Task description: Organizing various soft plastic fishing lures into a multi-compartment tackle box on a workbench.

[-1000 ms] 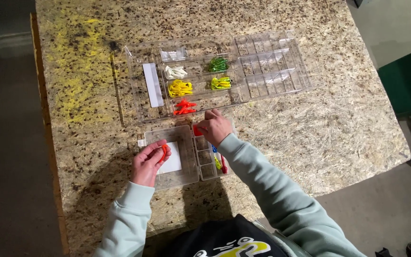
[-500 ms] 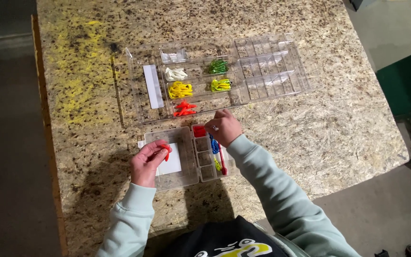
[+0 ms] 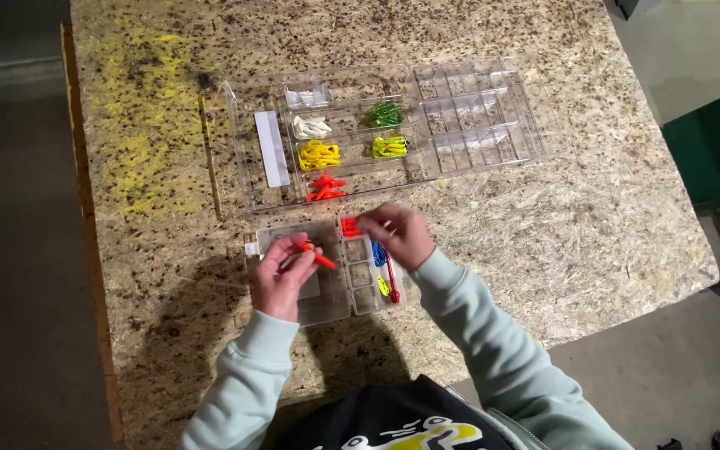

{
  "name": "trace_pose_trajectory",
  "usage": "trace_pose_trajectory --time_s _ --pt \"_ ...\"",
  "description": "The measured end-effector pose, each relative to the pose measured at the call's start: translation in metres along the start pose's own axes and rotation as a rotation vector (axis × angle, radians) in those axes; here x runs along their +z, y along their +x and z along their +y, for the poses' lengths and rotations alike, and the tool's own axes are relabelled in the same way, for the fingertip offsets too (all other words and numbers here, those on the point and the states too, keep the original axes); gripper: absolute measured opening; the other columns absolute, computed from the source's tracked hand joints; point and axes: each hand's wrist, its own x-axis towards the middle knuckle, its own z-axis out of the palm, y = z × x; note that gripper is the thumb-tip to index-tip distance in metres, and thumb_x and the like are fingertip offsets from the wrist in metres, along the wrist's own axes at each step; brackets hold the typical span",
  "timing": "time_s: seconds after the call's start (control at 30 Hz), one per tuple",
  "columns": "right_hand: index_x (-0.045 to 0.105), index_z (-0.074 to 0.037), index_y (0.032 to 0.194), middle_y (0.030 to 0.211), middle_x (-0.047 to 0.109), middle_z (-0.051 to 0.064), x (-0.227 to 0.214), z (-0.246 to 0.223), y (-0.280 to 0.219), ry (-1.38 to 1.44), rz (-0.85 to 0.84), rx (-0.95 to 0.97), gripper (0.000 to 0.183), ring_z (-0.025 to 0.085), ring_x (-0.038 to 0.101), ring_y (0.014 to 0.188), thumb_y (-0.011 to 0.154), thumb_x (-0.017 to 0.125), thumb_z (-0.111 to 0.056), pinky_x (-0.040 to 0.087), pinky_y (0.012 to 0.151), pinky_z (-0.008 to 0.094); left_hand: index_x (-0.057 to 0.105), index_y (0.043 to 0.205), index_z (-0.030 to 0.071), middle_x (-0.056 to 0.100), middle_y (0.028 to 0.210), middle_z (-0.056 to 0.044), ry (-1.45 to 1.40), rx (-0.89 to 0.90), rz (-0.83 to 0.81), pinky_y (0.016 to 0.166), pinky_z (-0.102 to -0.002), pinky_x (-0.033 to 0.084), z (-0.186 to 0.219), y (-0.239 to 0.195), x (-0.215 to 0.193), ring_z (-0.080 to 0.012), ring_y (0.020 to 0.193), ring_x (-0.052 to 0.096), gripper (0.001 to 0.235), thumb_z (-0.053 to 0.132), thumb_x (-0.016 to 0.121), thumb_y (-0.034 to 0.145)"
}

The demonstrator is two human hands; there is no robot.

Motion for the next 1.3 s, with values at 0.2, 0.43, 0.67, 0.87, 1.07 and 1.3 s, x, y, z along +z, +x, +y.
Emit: trace_pose_trajectory --time_s 0.2,0.43,0.67,0.87,1.07,1.3 --pt "0.083 -0.004 0.106 0.093 0.083 0.013 0.024 0.022 -0.031 0.29 -0.106 0.186 0.024 0.019 0.079 0.085 0.086 0.096 -0.01 0.066 0.081 0.035 0.079 0.124 0.008 0.076 0.113 -0.018 0.003 -0.035 -0.022 0.093 -0.048 0.069 -0.043 0.016 0.028 -0.031 0.1 0.078 0.033 -0.002 0.084 0.093" --pt "0.086 -0.007 0.106 0.092 0.084 0.014 -0.014 0.053 -0.018 0.008 0.016 0.062 0.018 0.024 0.081 0.077 0.09 0.093 -0.009 0.065 0.074 0.037 0.073 0.147 0.024 0.085 0.098 -0.007 0.631 0.439 -0.24 0.112 -0.048 0.056 -0.041 0.053 0.011 -0.0268 0.111 0.079 0.055 0.019 0.087 0.094" --pt "0.082 -0.016 0.093 0.089 0.077 0.007 -0.001 0.095 0.015 -0.574 0.042 -0.4 0.007 0.031 0.072 0.084 0.089 0.086 -0.02 0.061 0.075 0.042 0.085 0.12 0.028 0.082 0.094 -0.001 0.87 0.535 -0.022 0.077 -0.036 0.064 -0.018 0.078 -0.024 -0.0204 0.08 0.079 0.027 0.023 0.085 0.093" --pt "0.083 -0.022 0.093 0.092 0.068 0.002 0.014 0.096 0.035 -0.709 0.023 -0.432 0.01 0.027 0.068 0.089 0.088 0.087 -0.03 0.061 0.075 0.041 0.087 0.114 0.028 0.08 0.094 0.002 0.876 0.538 0.022 0.07 -0.033 0.063 -0.027 0.087 -0.058 -0.0176 0.078 0.079 0.023 0.021 0.085 0.092" --pt "0.082 -0.031 0.086 0.087 0.053 -0.005 0.032 0.088 0.034 -0.933 0.047 -0.354 0.008 0.02 0.061 0.092 0.088 0.083 -0.038 0.06 0.067 0.037 0.087 0.113 0.023 0.079 0.094 -0.001 0.804 0.503 0.023 0.063 -0.033 0.062 -0.034 0.087 -0.074 -0.0201 0.077 0.079 0.02 0.017 0.083 0.094" --pt "0.083 -0.039 0.085 0.08 0.056 -0.004 0.035 0.106 0.034 -0.928 0.095 -0.311 0.004 0.019 0.064 0.088 0.084 0.084 -0.043 0.063 0.067 0.036 0.087 0.111 0.018 0.079 0.093 -0.005 0.782 0.518 -0.008 0.062 -0.032 0.061 -0.027 0.08 -0.065 -0.0217 0.076 0.079 0.019 0.012 0.081 0.094"
